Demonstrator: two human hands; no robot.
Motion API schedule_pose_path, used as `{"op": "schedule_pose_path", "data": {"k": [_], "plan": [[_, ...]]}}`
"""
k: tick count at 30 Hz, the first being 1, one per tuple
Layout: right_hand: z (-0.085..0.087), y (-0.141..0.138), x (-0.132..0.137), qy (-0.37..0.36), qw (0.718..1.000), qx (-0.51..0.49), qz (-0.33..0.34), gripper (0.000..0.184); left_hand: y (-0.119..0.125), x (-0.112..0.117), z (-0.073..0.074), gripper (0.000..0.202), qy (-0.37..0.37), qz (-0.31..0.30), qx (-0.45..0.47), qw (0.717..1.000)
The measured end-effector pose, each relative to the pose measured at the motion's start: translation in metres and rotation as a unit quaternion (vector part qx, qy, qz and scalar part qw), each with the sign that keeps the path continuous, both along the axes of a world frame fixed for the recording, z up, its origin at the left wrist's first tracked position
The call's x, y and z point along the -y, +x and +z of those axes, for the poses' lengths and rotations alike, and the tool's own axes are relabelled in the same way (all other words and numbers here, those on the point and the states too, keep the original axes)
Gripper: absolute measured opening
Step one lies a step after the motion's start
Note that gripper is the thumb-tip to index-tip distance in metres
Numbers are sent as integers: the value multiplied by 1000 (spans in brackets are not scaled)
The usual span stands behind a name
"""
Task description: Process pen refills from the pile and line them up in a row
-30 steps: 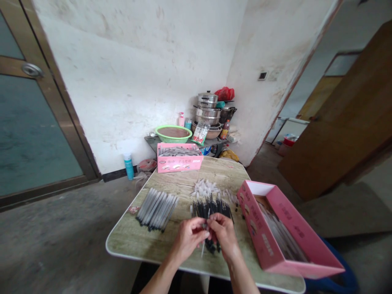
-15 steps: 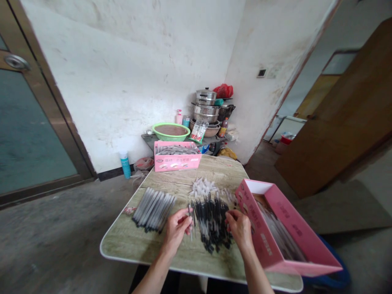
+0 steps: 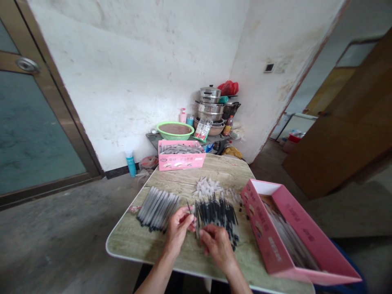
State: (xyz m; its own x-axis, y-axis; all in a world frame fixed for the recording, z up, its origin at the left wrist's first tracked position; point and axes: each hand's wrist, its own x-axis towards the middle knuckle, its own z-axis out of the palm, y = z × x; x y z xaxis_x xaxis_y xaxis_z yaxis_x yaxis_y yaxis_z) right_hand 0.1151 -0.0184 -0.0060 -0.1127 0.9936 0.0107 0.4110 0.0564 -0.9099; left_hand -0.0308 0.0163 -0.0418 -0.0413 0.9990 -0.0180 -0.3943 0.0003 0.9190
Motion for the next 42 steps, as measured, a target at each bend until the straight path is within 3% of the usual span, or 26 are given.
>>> {"op": "schedule_pose_path", "data": {"k": [5, 10, 12, 14, 17, 22, 27, 34, 42], "plan": [[-15, -12, 12, -10, 997, -54, -45, 27, 3, 3, -1, 36, 19, -33, -4, 999], [-20, 21, 17, 29, 984, -56, -168, 35, -1, -9, 0, 33, 47, -7, -127, 991], [-23, 42, 23, 76, 969, -2, -237, 40, -2, -19, 4, 27, 71, 19, -255, 964], [-30, 62, 28, 117, 950, 53, -285, 43, -1, -33, 8, 23, 96, 49, -390, 915], [-43, 83, 35, 132, 931, 90, -328, 47, 5, -55, 13, 25, 107, 76, -466, 875], [-57, 91, 38, 110, 934, 87, -328, 47, 16, -87, 12, 30, 96, 81, -512, 850], [-54, 87, 37, 119, 937, 76, -319, 44, 22, -104, 9, 37, 103, 68, -535, 835], [-47, 79, 41, 148, 934, 66, -319, 41, 29, -97, 2, 39, 151, 40, -520, 840], [-51, 79, 40, 153, 934, 56, -319, 38, 20, -76, -9, 35, 166, 111, -479, 855]]}}
